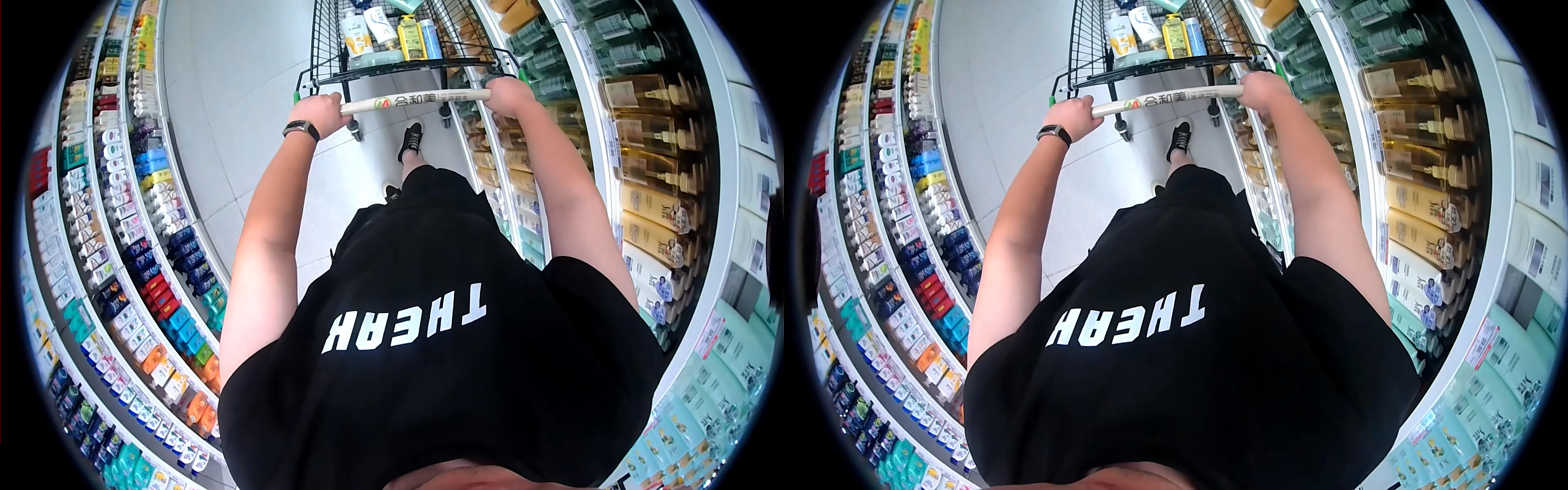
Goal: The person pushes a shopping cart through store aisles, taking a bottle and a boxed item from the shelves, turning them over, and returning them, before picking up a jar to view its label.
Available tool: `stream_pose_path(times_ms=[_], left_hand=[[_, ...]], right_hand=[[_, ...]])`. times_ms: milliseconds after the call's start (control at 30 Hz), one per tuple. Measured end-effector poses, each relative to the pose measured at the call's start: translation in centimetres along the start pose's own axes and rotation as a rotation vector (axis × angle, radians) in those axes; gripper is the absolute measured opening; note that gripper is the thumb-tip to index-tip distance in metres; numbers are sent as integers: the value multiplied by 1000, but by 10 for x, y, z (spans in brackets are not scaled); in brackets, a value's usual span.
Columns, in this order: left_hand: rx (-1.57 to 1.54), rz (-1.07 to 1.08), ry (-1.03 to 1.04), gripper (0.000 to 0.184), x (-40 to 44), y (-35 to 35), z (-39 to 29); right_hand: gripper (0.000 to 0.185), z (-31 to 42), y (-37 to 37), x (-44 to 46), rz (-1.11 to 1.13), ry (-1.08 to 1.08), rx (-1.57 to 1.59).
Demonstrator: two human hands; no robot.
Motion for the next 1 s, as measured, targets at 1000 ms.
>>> stream_pose_path(times_ms=[1000], left_hand=[[57,20,-128,39,153,-67,94]], right_hand=[[29,4,-119,154,-12,-124,2]])
Point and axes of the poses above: each hand's wrist, its own x-axis towards the middle knuckle, its own y-axis out of the palm, z = x × y, the point moved 2 cm from there along x, towards the middle knuckle, and after that the axes turned 10 degrees about -y, right-handed, at the moved point
